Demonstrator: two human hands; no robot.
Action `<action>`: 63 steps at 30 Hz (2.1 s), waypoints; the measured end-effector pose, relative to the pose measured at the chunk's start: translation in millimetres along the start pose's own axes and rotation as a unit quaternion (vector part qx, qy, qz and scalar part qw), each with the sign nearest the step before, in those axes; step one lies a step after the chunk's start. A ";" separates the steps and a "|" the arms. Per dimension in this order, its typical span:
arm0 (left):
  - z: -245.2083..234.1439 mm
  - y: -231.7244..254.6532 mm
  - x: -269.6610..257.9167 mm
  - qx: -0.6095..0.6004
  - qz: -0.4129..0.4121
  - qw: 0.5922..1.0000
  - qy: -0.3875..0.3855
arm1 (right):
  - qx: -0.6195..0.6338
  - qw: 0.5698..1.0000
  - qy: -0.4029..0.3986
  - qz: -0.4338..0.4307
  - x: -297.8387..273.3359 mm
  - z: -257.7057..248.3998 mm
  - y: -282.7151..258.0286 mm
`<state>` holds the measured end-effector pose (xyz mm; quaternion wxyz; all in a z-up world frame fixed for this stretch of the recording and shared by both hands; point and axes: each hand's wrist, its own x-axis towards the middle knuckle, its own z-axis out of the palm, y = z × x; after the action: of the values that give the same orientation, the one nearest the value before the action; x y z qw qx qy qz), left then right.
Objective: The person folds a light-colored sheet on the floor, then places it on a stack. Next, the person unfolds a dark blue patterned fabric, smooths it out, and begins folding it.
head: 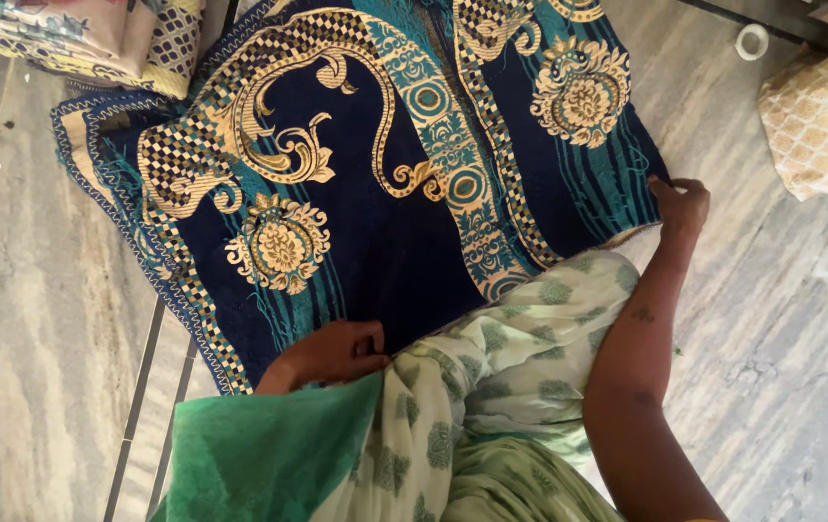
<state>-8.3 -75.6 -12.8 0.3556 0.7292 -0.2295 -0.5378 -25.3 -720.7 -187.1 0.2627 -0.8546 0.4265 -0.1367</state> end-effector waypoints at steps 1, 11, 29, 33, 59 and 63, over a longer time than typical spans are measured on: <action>1.3 1.2 0.9 -0.002 -0.022 1.000 -0.011 | -0.004 1.000 -0.004 -0.008 -1.2 -0.9 1.1; -35.6 -24.4 19.3 0.130 0.172 0.925 0.313 | 0.039 0.990 0.102 -0.086 -4.4 -21.3 -30.9; -90.7 -224.4 -11.6 0.218 -0.192 0.632 0.718 | -0.104 0.990 0.087 -0.036 -25.5 -36.8 -18.8; -121.1 -237.0 -25.4 0.066 -0.216 0.629 0.744 | -0.186 0.977 0.091 -0.046 -39.4 -51.1 -87.3; -84.2 -297.7 -111.9 0.071 -0.263 0.518 0.811 | 0.086 0.649 -0.492 -0.574 -327.9 129.3 -314.1; -121.9 -262.9 -104.5 0.180 -0.240 0.504 0.810 | 0.064 0.648 -0.553 -0.519 -320.7 123.7 -317.7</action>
<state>61.6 201.2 -128.5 0.1045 0.9222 0.2503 0.2757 48.2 -264.5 -112.4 0.3902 -0.8343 -0.3211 0.2204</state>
